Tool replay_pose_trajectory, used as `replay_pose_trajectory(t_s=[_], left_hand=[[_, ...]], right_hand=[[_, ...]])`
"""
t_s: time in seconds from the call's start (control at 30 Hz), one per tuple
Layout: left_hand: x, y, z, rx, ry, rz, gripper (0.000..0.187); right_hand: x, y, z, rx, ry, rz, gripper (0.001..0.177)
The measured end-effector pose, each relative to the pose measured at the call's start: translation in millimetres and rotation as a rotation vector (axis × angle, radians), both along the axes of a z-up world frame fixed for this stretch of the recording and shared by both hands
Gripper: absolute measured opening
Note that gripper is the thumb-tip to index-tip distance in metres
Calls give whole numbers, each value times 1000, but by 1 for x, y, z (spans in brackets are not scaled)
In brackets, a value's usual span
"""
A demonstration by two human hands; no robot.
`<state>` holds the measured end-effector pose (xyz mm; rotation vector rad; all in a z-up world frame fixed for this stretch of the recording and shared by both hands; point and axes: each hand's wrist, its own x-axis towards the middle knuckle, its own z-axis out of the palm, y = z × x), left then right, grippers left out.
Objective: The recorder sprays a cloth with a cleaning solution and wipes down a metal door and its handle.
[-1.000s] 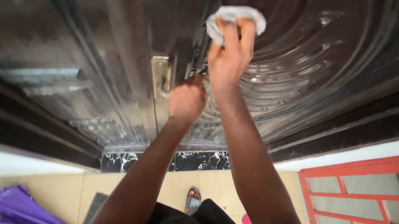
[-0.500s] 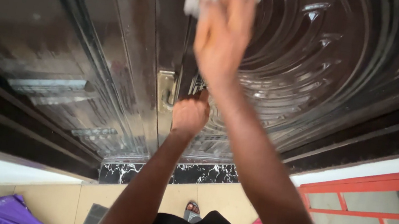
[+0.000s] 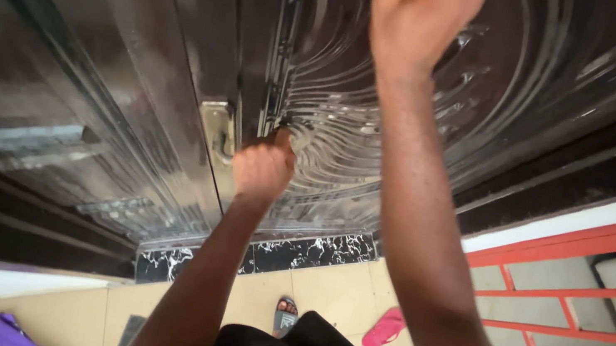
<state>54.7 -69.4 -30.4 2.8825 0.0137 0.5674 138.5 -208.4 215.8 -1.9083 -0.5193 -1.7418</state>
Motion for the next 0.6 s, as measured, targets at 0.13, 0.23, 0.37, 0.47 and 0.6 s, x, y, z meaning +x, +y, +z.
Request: replay_pose_trajectory(t_s=[0.13, 0.23, 0.37, 0.47, 0.6], left_hand=[[0, 1, 9, -43, -64, -41, 15], [-1, 4, 2, -35, -35, -32, 12], [-1, -3, 13, -19, -19, -39, 15], [-2, -1, 16, -66, -106, -7, 19], [0, 1, 10, -47, -204, -44, 14]], right_hand=[[-11, -23, -51, 12, 63, -33, 29], [-13, -26, -123, 104, 152, 7, 33], [-35, -11, -200, 229, 453, -36, 47], [-62, 16, -217, 108, 461, -28, 47], [-58, 14, -178, 237, 491, 16, 56]])
